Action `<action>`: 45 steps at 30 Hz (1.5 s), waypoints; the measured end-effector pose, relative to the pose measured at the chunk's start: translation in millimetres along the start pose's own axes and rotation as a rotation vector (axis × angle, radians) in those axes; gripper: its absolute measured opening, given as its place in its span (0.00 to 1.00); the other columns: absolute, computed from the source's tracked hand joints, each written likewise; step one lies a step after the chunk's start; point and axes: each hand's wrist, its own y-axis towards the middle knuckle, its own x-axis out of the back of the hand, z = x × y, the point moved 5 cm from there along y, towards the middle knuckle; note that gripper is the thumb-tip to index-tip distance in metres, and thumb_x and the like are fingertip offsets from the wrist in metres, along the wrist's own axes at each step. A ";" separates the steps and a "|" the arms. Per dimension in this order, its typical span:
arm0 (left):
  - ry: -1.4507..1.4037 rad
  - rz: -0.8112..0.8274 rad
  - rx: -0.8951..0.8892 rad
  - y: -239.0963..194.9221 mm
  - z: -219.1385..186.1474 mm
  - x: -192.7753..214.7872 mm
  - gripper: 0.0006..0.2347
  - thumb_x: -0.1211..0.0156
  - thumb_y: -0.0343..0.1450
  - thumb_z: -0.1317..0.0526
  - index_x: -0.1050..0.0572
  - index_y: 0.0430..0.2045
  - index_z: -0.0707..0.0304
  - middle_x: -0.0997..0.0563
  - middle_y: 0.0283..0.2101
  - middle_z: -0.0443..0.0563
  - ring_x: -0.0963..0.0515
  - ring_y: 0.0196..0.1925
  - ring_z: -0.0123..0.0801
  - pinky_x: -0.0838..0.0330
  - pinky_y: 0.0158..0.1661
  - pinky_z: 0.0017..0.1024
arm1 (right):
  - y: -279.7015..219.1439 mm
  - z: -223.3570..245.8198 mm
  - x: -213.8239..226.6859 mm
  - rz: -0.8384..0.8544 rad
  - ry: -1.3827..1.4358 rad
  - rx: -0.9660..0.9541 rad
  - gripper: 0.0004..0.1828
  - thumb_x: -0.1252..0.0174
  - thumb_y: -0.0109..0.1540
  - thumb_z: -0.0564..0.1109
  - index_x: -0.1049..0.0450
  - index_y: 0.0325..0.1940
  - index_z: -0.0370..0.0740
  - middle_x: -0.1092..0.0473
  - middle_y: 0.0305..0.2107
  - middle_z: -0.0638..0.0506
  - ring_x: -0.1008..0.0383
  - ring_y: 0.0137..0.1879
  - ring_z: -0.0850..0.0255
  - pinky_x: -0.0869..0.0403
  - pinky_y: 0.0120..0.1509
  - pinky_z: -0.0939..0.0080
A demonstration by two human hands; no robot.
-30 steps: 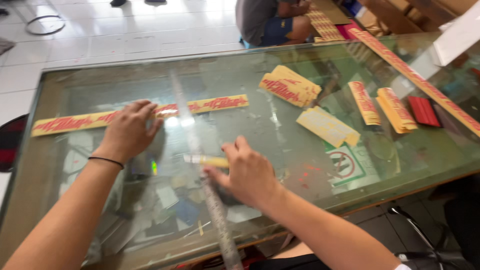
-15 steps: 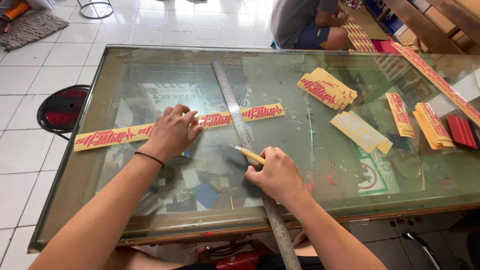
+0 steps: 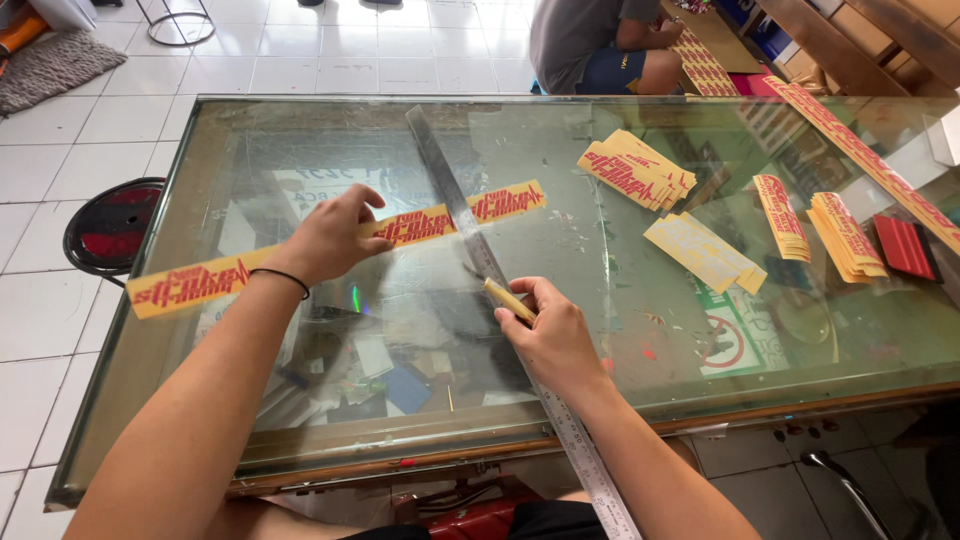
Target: The person uses a ruler and a utility knife to cut long sticker strips into smaller pieces on a glass table. They measure, score, and separate the stickers, then stack the cut pieces on the table.
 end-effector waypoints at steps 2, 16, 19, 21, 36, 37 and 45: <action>-0.012 0.017 -0.020 0.0 -9.1 5.0 0.22 0.29 0.61 0.54 0.25 0.49 0.55 0.16 0.38 0.51 0.19 0.50 0.49 0.27 0.52 0.46 | -1.3 -2.2 2.8 -0.027 0.035 0.001 0.21 0.35 0.58 0.49 0.23 0.54 0.40 0.23 0.26 0.48 0.23 0.36 0.59 0.24 0.44 0.58; 0.284 0.186 -0.110 -51.5 -48.1 4.9 0.23 0.41 0.68 0.40 0.22 0.56 0.43 0.23 0.49 0.52 0.25 0.59 0.51 0.28 0.54 0.45 | 4.7 -2.9 -26.2 -0.029 -0.387 0.100 0.26 0.36 0.56 0.56 0.24 0.56 0.45 0.25 0.37 0.45 0.20 0.42 0.42 0.20 0.48 0.41; 0.303 0.017 -0.227 -46.1 -60.1 -1.8 0.28 0.39 0.67 0.40 0.24 0.58 0.53 0.24 0.55 0.58 0.26 0.61 0.57 0.28 0.55 0.50 | 9.3 5.0 -23.1 -0.027 -0.506 0.120 0.26 0.36 0.55 0.59 0.25 0.52 0.44 0.31 0.45 0.48 0.20 0.41 0.36 0.21 0.48 0.35; 0.299 -0.104 -0.313 -39.2 -69.4 -18.6 0.27 0.41 0.69 0.41 0.25 0.58 0.58 0.26 0.56 0.59 0.26 0.61 0.57 0.28 0.56 0.51 | 18.9 10.4 -9.3 0.000 -0.451 0.135 0.27 0.40 0.60 0.60 0.25 0.56 0.42 0.32 0.45 0.41 0.23 0.48 0.30 0.22 0.50 0.33; 0.243 -0.044 -0.376 -53.1 -95.3 -56.2 0.31 0.48 0.69 0.38 0.31 0.63 0.57 0.34 0.71 0.54 0.39 0.74 0.50 0.51 0.71 0.52 | 86.3 -38.9 9.3 0.095 -0.677 0.005 0.35 0.46 0.60 0.62 0.31 0.71 0.56 0.26 0.52 0.42 0.24 0.56 0.37 0.26 0.59 0.32; 0.242 -0.038 -0.373 -52.4 -96.2 -56.0 0.31 0.48 0.69 0.38 0.31 0.63 0.57 0.34 0.71 0.54 0.39 0.74 0.50 0.51 0.71 0.52 | 86.2 -38.6 9.5 0.100 -0.676 0.001 0.35 0.46 0.60 0.62 0.31 0.71 0.56 0.26 0.52 0.42 0.24 0.56 0.37 0.26 0.59 0.32; 0.276 -0.019 -0.327 -51.6 -100.4 -58.9 0.32 0.51 0.71 0.35 0.33 0.66 0.53 0.36 0.72 0.50 0.42 0.76 0.49 0.54 0.71 0.53 | 81.8 -28.2 13.2 0.089 -0.631 -0.028 0.34 0.44 0.61 0.61 0.30 0.71 0.56 0.26 0.51 0.43 0.24 0.57 0.37 0.26 0.60 0.33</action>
